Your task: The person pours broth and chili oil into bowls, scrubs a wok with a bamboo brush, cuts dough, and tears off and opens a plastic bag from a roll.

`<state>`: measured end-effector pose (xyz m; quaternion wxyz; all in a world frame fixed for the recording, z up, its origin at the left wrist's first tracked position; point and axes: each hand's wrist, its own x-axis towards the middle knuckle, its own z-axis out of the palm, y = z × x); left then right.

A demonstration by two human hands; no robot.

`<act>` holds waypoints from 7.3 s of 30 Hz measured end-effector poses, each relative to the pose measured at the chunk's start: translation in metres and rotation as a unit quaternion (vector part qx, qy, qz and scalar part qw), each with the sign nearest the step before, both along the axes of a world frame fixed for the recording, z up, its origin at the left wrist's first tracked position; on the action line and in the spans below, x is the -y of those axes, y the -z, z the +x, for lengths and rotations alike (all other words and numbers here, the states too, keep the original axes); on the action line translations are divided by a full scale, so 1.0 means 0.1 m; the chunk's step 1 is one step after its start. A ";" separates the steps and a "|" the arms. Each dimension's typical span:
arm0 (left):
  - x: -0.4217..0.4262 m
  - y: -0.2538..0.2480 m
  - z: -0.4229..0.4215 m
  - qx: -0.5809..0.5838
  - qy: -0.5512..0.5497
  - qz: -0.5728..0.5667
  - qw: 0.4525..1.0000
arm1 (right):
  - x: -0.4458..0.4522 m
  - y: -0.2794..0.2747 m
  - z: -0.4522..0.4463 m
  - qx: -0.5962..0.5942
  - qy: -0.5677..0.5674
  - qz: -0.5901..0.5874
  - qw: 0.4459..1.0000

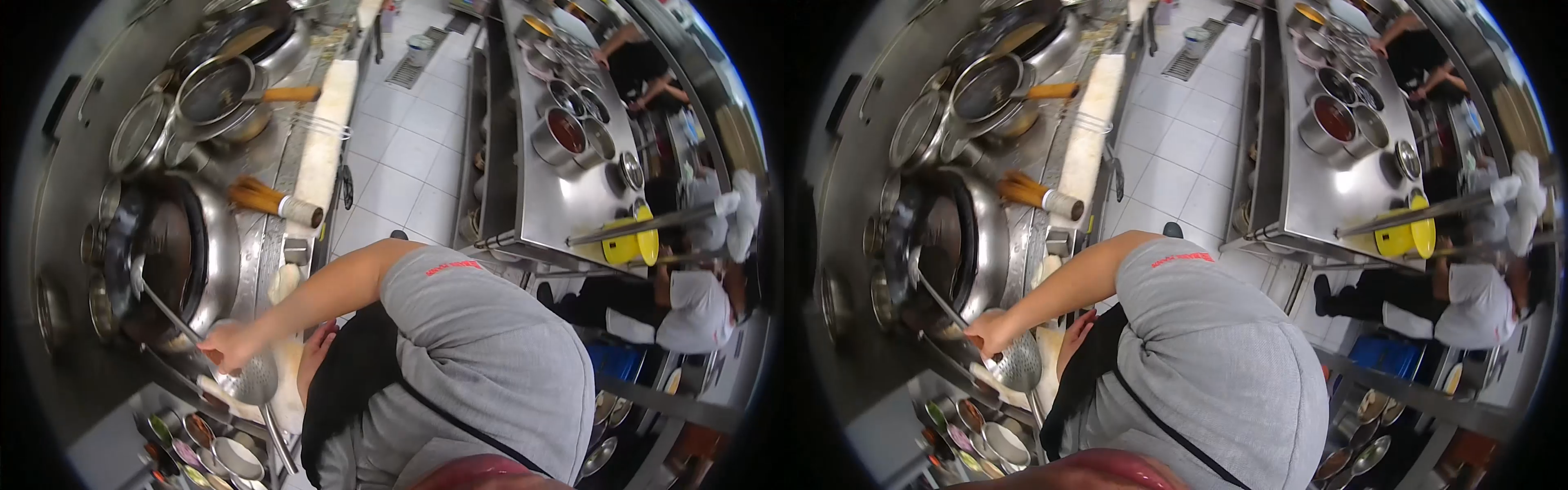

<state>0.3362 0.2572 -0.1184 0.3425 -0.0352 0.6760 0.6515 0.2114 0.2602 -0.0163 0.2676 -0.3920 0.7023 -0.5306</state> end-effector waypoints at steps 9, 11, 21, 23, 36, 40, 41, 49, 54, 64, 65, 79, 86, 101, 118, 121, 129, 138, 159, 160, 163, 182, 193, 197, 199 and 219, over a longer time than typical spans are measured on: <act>-0.77 -0.16 -0.79 0.002 0.164 0.008 0.986 | -2.09 0.74 -0.59 0.174 0.061 -0.022 0.983; -1.10 -0.24 -1.03 0.000 0.203 0.020 0.979 | -2.74 1.11 -0.67 0.097 0.119 0.036 0.987; -2.91 -0.14 -2.25 -0.004 0.422 -0.079 0.903 | -5.51 0.96 -0.01 0.231 0.492 0.152 0.825; -3.28 -0.03 -2.43 -0.006 0.451 -0.076 0.889 | -5.71 0.83 0.04 0.230 0.522 0.138 0.809; -4.74 1.78 -3.41 -0.280 0.645 -0.175 0.690 | -6.36 0.90 0.49 0.292 0.667 -0.097 0.679; -4.80 3.14 -4.20 -0.315 0.760 -0.254 0.508 | -6.43 0.97 0.47 0.319 0.694 -0.132 0.632; -4.88 3.17 -4.31 -0.353 0.774 -0.258 0.458 | -6.48 0.98 0.44 0.344 0.695 -0.150 0.613; -6.00 2.28 -5.16 -0.210 0.665 -0.306 0.648 | -6.88 0.86 -0.29 0.322 0.733 -0.135 0.583; -6.55 1.74 -5.26 0.024 0.575 -0.190 0.796 | -7.10 0.68 -0.86 0.261 0.678 -0.096 0.680; -7.04 0.79 -5.05 0.194 0.706 0.056 0.678 | -7.03 0.38 -1.28 0.242 0.676 -0.097 0.690; -7.04 0.90 -5.01 0.177 0.718 0.019 0.673 | -7.02 0.30 -1.28 0.258 0.685 -0.093 0.675; -7.11 1.44 -4.15 -0.049 0.858 -0.170 0.482 | -6.50 0.53 -0.48 0.124 0.790 -0.062 0.597; -7.04 1.65 -4.08 -0.124 0.883 -0.164 0.421 | -6.16 0.76 0.00 0.166 0.822 -0.100 0.535; -5.72 2.32 -4.21 -0.170 0.801 -0.229 0.526 | -6.36 1.21 0.16 0.164 0.693 0.011 0.702; -5.56 2.45 -5.20 -0.281 0.763 -0.403 0.420 | -6.85 1.47 -0.88 0.259 0.586 0.040 0.767; -5.90 2.35 -5.56 -0.304 0.619 -0.382 0.615 | -7.04 1.53 -1.23 0.350 0.593 -0.006 0.725; -6.53 1.83 -6.41 -0.285 0.571 -0.335 0.693 | -7.70 2.94 -1.79 0.239 0.556 0.057 0.794; -6.55 1.75 -6.81 -0.230 0.530 -0.259 0.774 | -8.06 2.32 -3.46 0.325 0.348 0.475 0.740; -6.79 2.81 -9.29 -0.210 0.396 -0.335 0.829 | -11.18 2.17 -7.87 0.258 0.416 0.315 0.813; -7.09 2.62 -9.31 -0.083 0.278 -0.374 0.881 | -11.24 2.30 -7.98 0.252 0.406 0.325 0.816; -7.57 2.62 -9.70 -0.110 0.332 -0.376 0.858 | -11.36 2.67 -8.07 0.254 0.388 0.326 0.824; -10.52 2.85 -13.25 -0.240 0.471 -0.308 0.791 | -13.67 2.33 -9.39 0.096 0.485 0.441 0.749; -11.88 1.79 -13.83 -0.167 0.336 -0.283 0.883 | -14.62 1.09 -11.42 0.140 0.405 0.279 0.859; -12.31 1.46 -14.28 -0.184 0.340 -0.318 0.866 | -14.81 1.02 -11.96 0.187 0.410 0.233 0.862; -12.54 1.28 -14.53 -0.191 0.383 -0.357 0.831 | -14.92 0.96 -12.23 0.199 0.411 0.223 0.861; -14.35 -0.69 -18.27 -0.280 0.331 -0.041 0.900 | -17.39 2.00 -15.62 0.186 0.497 0.372 0.762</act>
